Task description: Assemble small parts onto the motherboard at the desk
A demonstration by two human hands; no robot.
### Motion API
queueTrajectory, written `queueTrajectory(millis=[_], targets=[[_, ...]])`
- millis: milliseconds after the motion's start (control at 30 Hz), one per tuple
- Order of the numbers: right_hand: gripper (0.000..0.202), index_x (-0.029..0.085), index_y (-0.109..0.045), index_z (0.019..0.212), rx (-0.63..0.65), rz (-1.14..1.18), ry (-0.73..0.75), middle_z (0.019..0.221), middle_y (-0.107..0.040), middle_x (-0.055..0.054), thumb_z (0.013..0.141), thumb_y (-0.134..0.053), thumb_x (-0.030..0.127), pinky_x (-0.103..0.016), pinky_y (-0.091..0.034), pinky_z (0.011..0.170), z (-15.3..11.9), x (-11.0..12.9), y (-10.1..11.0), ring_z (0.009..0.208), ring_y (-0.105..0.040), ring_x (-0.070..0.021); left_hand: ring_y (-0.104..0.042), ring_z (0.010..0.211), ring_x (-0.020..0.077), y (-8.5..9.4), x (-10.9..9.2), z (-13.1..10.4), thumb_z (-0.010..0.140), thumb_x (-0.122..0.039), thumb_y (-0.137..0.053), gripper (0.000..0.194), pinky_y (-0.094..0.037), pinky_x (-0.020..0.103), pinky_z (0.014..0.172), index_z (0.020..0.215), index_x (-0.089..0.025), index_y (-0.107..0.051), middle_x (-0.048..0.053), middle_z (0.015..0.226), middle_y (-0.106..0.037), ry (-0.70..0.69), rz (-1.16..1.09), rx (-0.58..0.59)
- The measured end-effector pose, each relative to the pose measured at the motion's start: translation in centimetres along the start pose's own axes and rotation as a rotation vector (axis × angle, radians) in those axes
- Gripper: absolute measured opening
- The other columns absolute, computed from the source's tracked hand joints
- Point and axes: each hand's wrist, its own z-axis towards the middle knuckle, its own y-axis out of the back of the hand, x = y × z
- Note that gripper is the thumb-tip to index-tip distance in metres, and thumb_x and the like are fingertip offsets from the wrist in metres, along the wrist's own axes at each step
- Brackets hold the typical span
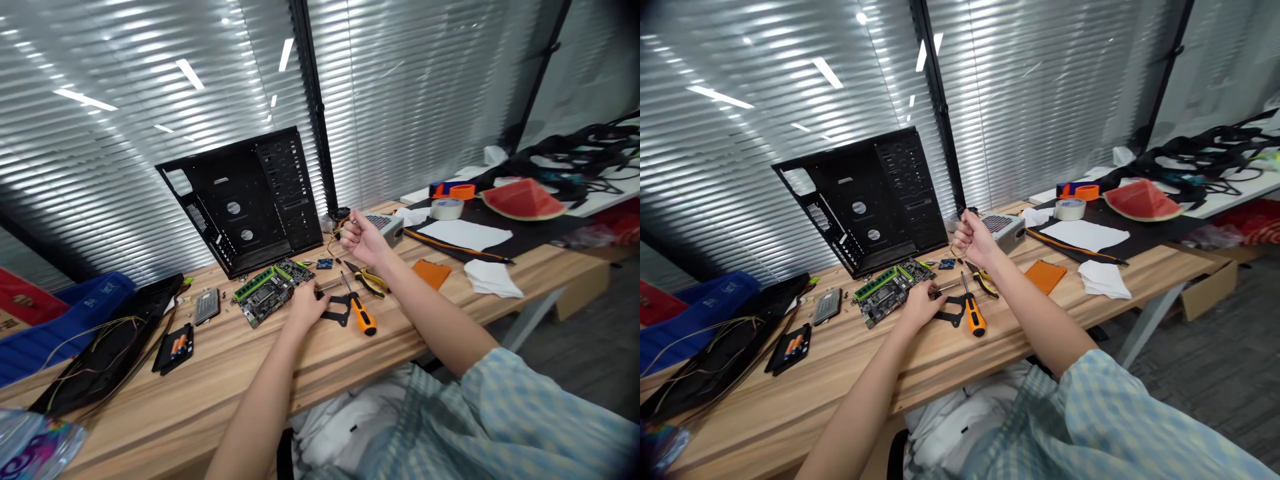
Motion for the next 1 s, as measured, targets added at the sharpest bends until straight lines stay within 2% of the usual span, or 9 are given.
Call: queueTrajectory(millis=[133,267,467,633,700,767,867,933,1000], targets=[[0.042,0.024,-0.038,0.07,-0.161,-0.215,0.137,0.054,-0.018,0.008,0.088,-0.051,0.06,-0.023,-0.029,0.043,0.1,2.3,0.3,0.043,-0.02,-0.0098,-0.061,0.087,0.0253,0.2,-0.3,-0.3,0.076,-0.038,-0.064,0.023,-0.046,0.035,0.079,0.086,-0.017,-0.062,0.011,0.088,-0.066,-0.002,-0.009,0.004],[0.043,0.024,-0.041,0.07,-0.211,-0.321,0.264,0.055,-0.022,0.006,0.089,-0.045,0.062,-0.024,-0.035,0.047,2.1,3.4,1.2,0.045,-0.027,-0.0109,-0.061,0.094,0.0301,0.9,-1.4,-1.1,0.072,-0.057,-0.065,0.044,-0.046,0.038,0.081,0.094,-0.019,-0.062,0.014,0.097,-0.065,0.031,0.075,0.029],[0.042,0.023,-0.041,0.067,-0.269,-0.501,0.444,0.058,-0.027,0.006,0.088,-0.05,0.058,-0.022,-0.037,0.05,9.8,3.2,2.1,0.048,-0.03,-0.0097,-0.056,0.11,0.0391,1.5,-3.2,-2.3,0.06,-0.072,-0.066,0.074,-0.043,0.046,0.09,0.112,-0.019,-0.059,0.019,0.114,-0.061,0.057,0.198,0.083],[0.041,0.021,-0.043,0.069,-0.407,-0.968,0.649,0.072,-0.049,-0.001,0.095,-0.034,0.052,-0.027,-0.043,0.067,15.2,3.4,4.0,0.066,-0.048,-0.0138,-0.054,0.114,0.04,1.6,-3.7,-2.6,0.063,-0.068,-0.066,0.07,-0.043,0.046,0.092,0.111,-0.016,-0.06,0.022,0.117,-0.06,0.068,0.193,0.14],[0.038,0.02,-0.051,0.074,-0.337,-1.298,0.643,0.082,-0.058,-0.006,0.097,-0.032,0.043,-0.031,-0.043,0.081,15.6,3.3,5.3,0.084,-0.054,-0.0188,-0.055,0.113,0.0405,1.6,-3.8,-2.6,0.065,-0.066,-0.065,0.069,-0.044,0.046,0.09,0.111,-0.015,-0.06,0.022,0.115,-0.061,0.073,0.176,0.157],[0.031,0.016,-0.059,0.087,-0.248,-1.638,0.54,0.1,-0.063,-0.012,0.095,-0.038,0.038,-0.038,-0.038,0.094,15.3,2.9,6.6,0.103,-0.053,-0.0252,-0.054,0.114,0.0414,1.6,-3.9,-2.7,0.065,-0.066,-0.065,0.071,-0.044,0.047,0.09,0.114,-0.015,-0.059,0.022,0.114,-0.061,0.08,0.163,0.16],[0.04,0.01,-0.057,0.118,-0.155,-1.962,0.478,0.135,-0.049,-0.02,0.088,-0.052,0.037,-0.047,-0.026,0.106,14.2,1.6,7.2,0.126,-0.037,-0.0343,-0.052,0.116,0.0416,1.5,-4.0,-2.8,0.062,-0.069,-0.065,0.076,-0.043,0.048,0.092,0.116,-0.016,-0.058,0.022,0.118,-0.059,0.084,0.152,0.164],[0.048,0.006,-0.053,0.126,0.047,-2.047,0.469,0.139,-0.046,-0.022,0.085,-0.056,0.031,-0.042,-0.028,0.106,13.4,0.3,6.6,0.127,-0.038,-0.0321,-0.052,0.116,0.0412,1.3,-4.0,-2.9,0.06,-0.07,-0.065,0.078,-0.043,0.047,0.093,0.117,-0.017,-0.058,0.022,0.12,-0.058,0.083,0.151,0.168],[0.041,0.007,-0.058,0.121,0.327,-2.061,0.376,0.126,-0.058,-0.018,0.083,-0.056,0.023,-0.034,-0.034,0.101,12.5,-1.5,5.3,0.118,-0.049,-0.0269,-0.052,0.115,0.0406,1.2,-4.0,-2.9,0.061,-0.068,-0.065,0.077,-0.043,0.047,0.093,0.118,-0.016,-0.057,0.022,0.12,-0.057,0.078,0.144,0.168]])
